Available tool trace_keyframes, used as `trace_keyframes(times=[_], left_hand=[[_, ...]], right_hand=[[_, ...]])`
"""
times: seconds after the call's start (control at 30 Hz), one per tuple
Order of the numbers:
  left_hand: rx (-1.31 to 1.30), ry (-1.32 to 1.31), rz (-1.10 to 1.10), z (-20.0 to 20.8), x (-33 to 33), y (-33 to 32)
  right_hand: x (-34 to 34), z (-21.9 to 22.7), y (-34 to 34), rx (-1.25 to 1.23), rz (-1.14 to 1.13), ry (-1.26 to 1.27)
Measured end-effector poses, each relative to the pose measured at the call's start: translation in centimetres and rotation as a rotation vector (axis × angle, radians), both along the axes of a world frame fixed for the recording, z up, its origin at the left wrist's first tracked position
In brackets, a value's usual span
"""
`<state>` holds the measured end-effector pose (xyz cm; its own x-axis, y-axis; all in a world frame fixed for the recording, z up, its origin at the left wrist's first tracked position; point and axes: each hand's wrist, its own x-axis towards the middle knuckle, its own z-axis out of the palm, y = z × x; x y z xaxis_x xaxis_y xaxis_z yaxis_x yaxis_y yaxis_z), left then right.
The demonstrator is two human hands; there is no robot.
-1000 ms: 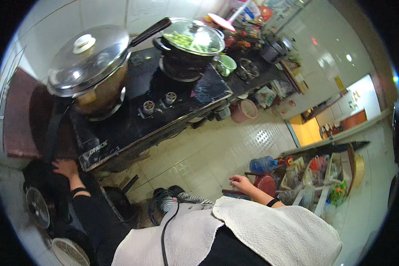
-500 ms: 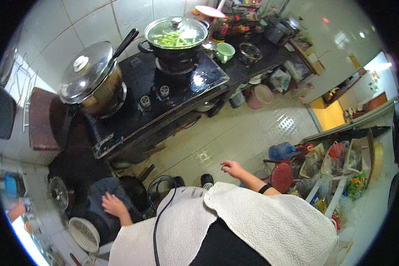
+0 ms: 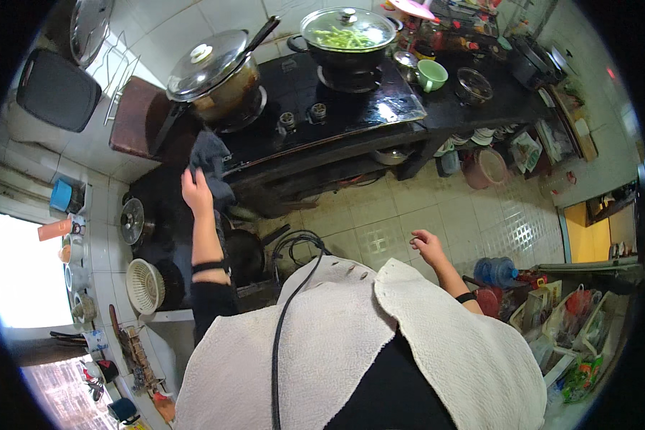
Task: The person adds green beans from a colander into a pot of boiling water on the stove and covers it. They then stir a second pot containing a yellow liquid and cover it. The person wipes the stovetop and counter with a cloth, then checks the green beans with a ladle before covering the pot again.
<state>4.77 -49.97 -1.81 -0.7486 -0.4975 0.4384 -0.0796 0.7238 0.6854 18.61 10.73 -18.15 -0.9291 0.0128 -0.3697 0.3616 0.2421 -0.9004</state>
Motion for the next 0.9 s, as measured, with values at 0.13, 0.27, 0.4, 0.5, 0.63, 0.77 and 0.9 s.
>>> trace_keyframes(times=[0.13,0.27,0.4,0.5,0.63,0.77,0.9], left_hand=[[-0.350,-0.399,0.115,-1.8,-6.9,3.1],[-0.398,-0.572,0.027,-5.2,-8.9,12.6],[-0.427,-0.571,-0.142,-5.0,-8.7,22.9],[-0.445,-0.573,-0.207,-3.6,-9.6,28.3],[-0.499,-0.553,-0.293,-2.9,-11.8,34.4],[-0.462,-0.469,-0.420,-3.3,-15.5,38.9],[-0.436,-0.421,-0.535,-4.3,-19.9,43.2]], right_hand=[[3.5,0.9,5.1,-0.003,-0.096,-0.008],[7.9,0.8,9.6,0.007,-0.264,-0.068],[11.0,-0.4,12.0,-0.013,-0.379,-0.159],[10.7,-1.7,12.0,-0.019,-0.417,-0.186],[8.4,-2.5,10.8,-0.031,-0.417,-0.198],[5.8,-2.1,9.5,-0.003,-0.391,-0.207],[3.8,-0.5,9.8,0.049,-0.356,-0.201]])
